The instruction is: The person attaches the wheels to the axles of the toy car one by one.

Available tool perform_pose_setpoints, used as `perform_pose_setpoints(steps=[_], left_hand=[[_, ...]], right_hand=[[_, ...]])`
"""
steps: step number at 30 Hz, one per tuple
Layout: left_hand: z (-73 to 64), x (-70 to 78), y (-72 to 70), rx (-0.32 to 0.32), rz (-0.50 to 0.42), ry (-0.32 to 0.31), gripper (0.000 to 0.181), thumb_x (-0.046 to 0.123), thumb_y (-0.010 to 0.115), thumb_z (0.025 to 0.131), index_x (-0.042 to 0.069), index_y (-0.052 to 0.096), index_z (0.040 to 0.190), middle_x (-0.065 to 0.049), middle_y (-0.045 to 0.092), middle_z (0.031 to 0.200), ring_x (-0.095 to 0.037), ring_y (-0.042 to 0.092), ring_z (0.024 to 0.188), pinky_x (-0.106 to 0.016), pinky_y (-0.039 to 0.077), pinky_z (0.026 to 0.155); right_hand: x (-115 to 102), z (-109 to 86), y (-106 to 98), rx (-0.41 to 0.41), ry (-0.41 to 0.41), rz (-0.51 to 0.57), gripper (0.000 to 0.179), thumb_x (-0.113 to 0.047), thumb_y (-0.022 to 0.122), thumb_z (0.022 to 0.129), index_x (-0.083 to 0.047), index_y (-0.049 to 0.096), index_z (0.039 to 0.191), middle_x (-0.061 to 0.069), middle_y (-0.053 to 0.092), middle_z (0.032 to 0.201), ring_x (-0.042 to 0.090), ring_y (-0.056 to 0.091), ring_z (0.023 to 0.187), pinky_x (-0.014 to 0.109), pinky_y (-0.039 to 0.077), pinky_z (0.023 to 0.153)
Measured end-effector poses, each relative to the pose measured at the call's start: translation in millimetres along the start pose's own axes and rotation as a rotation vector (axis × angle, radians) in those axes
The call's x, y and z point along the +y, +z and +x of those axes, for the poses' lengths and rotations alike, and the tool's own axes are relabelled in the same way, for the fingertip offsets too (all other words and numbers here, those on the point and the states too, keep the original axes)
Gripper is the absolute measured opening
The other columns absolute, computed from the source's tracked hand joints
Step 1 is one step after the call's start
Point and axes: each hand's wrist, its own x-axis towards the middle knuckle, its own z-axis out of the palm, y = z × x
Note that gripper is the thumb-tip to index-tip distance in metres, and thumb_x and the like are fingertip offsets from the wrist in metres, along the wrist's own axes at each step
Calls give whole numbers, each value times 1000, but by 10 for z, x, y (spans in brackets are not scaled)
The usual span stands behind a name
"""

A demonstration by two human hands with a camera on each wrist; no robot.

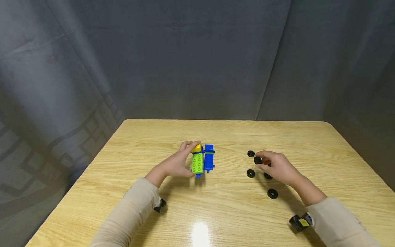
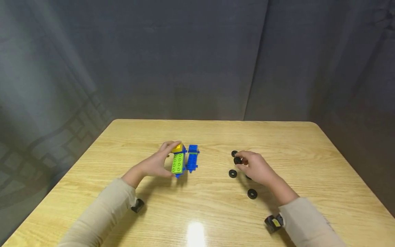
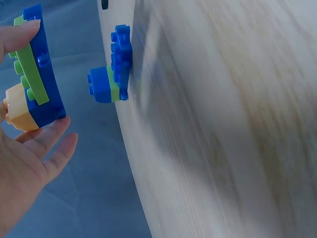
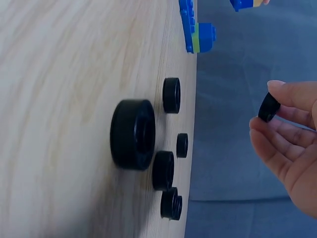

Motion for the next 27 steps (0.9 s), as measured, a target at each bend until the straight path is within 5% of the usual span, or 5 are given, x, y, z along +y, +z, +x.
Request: perform_pose_setpoints(steps=[14,27], left_hand=[[49,148,43,-1,18,47,107,20,77,58,34,6,137,-4,14,133,-22,37,111,-30,40,78],[77,279,89,7,-26,81,108,23,78,57,35,6,137,-4,13,133,-20,36,111,-39,41,82]], right_hand=[[-170,-29,74,-4,-13,88,32,-5,64,76,0,55,107,5,59,91,19,56,80,35,45,66],[-303,-38,131,-64,-24,247,29,-10,62,78,-3,55,106,2,56,92,15,54,83,29,46,71]])
